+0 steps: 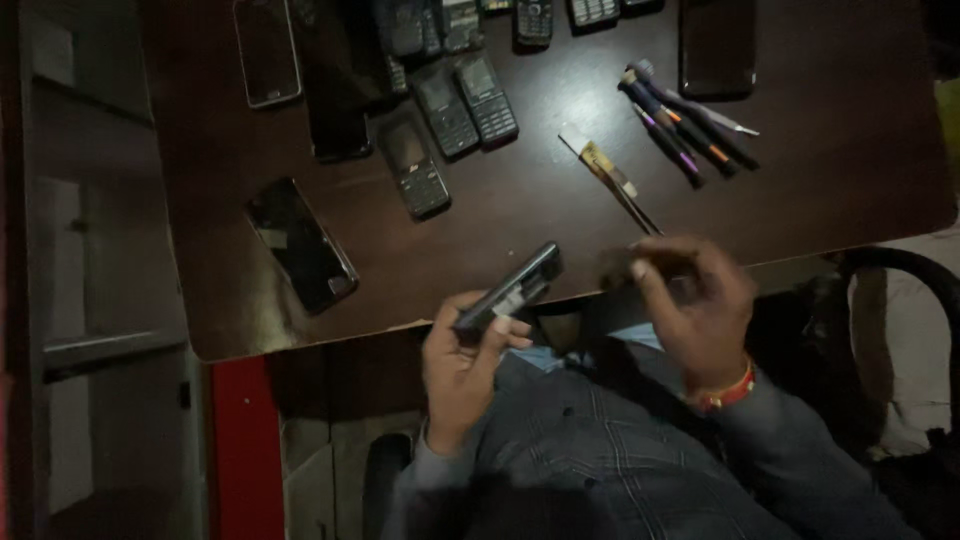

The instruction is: The person sits at a table covered with mobile phones and sorts through them, picking up handsets one at a time. They open a phone, remove its back cover and battery, and use a screwdriver and tweezers to work on the exposed internal board, then handle the keypad and screen parts.

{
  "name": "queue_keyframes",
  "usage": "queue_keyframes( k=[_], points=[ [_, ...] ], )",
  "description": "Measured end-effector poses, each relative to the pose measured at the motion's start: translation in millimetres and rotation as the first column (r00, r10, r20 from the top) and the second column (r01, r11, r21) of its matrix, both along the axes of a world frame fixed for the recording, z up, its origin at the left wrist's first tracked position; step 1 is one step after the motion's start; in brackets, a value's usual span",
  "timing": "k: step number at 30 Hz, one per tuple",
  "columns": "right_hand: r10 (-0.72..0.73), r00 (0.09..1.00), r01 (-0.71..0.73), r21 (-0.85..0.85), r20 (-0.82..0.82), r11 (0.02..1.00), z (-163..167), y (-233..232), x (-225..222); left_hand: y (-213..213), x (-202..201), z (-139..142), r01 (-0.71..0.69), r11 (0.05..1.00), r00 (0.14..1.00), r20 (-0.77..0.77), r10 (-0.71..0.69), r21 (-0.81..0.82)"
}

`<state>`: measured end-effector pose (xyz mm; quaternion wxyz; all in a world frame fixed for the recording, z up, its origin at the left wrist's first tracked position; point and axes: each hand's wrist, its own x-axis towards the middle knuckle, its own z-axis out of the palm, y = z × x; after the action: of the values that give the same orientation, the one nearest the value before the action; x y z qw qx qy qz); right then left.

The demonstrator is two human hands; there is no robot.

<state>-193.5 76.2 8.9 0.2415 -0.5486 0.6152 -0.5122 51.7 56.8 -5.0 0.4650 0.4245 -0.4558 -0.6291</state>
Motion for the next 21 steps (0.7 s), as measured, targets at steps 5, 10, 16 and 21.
queue_keyframes(
  k=[5, 10, 16, 21],
  points=[
    [0.024, 0.861, 0.008, 0.060, -0.508, 0.998, 7, -35, -28, -6, 1, -6, -0.135, 0.986, 0.987, 0.071, 0.143, -0.101],
    [-0.026, 0.775, 0.034, 0.002, -0.632, 0.999, -7, -53, -25, -6, -4, -15, -0.182, 0.965, 0.977, 0.072, 0.199, -0.190],
    [-0.025, 0.827, 0.029, -0.002, -0.562, 1.000, -20, -58, -30, -11, -6, -29, -0.224, 0.959, 0.974, -0.027, 0.223, -0.175],
    [-0.144, 0.808, 0.101, -0.107, -0.572, 0.989, -14, -69, -42, -13, -7, -36, -0.254, 0.955, 0.967, -0.014, 0.255, -0.153]
  ],
)
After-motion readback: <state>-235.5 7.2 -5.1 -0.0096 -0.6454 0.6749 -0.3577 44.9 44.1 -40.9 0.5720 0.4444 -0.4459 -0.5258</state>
